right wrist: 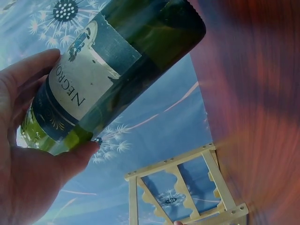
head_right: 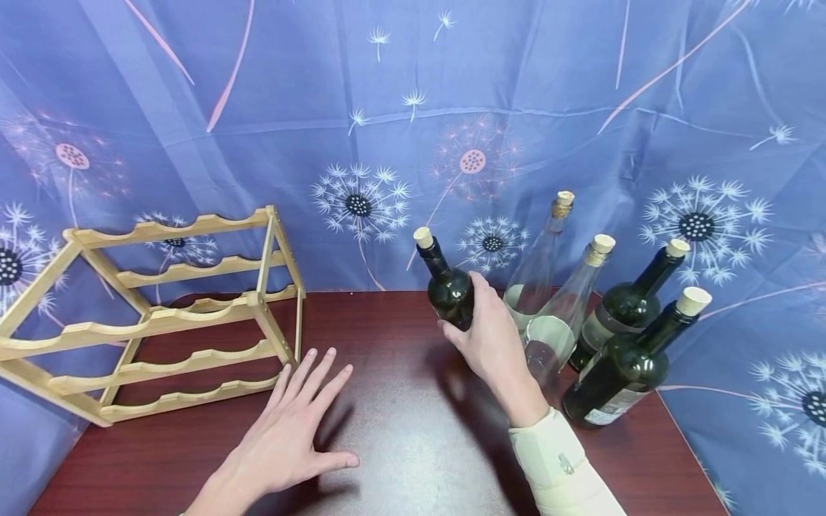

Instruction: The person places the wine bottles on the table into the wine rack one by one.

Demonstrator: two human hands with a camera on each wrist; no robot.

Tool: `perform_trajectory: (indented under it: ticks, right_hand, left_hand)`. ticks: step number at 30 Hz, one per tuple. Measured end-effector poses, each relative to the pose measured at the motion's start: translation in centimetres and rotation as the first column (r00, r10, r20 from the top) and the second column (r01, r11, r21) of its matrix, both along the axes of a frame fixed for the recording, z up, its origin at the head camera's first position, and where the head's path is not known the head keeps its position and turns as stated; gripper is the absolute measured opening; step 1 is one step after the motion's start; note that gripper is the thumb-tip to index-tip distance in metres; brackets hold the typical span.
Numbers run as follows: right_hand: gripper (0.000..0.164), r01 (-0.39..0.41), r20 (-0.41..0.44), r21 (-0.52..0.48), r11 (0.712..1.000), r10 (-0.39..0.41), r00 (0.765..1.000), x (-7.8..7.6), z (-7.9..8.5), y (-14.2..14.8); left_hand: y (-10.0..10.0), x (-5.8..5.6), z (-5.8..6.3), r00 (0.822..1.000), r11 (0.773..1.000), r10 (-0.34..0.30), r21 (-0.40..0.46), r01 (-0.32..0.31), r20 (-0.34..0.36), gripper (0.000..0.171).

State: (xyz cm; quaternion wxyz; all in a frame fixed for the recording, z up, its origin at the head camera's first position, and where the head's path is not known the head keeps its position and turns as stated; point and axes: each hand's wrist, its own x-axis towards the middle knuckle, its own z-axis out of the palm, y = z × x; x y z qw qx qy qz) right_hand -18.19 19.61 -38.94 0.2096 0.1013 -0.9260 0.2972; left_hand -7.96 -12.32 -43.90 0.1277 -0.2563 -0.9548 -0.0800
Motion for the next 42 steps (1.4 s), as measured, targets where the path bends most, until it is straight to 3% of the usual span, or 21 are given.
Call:
perform_trajectory:
  ticks: [7,19,28,42]
  right_hand:
    - [0.086,-0.06,-0.049,0.036,0.998,0.061,0.997,0.6,0.4,-0.4]
    - [0.094,-0.104,-0.088,0.129,0.986,0.116,0.989,1.3,0.1,-0.5]
    - [0.095,-0.169,-0.133,0.197,0.966,0.198,0.971,1.8,-0.1,-0.6]
    - [0.098,-0.156,-0.148,0.266,0.951,0.2,0.969,2.6,0.1,-1.3]
  left_hand:
    - [-0.2,0.0,0.2,1.0,1.0,0.004,0.003,-0.004,-0.001,0.116]
    - [-0.3,-0.1,0.5,1.0,1.0,0.014,0.01,-0.014,-0.004,0.117]
    - [-0.3,0.0,0.7,0.999,0.999,0.012,0.032,-0.011,-0.035,0.116]
    - [-0.5,-0.1,0.9,1.0,1.0,0.007,0.012,-0.007,-0.007,0.116]
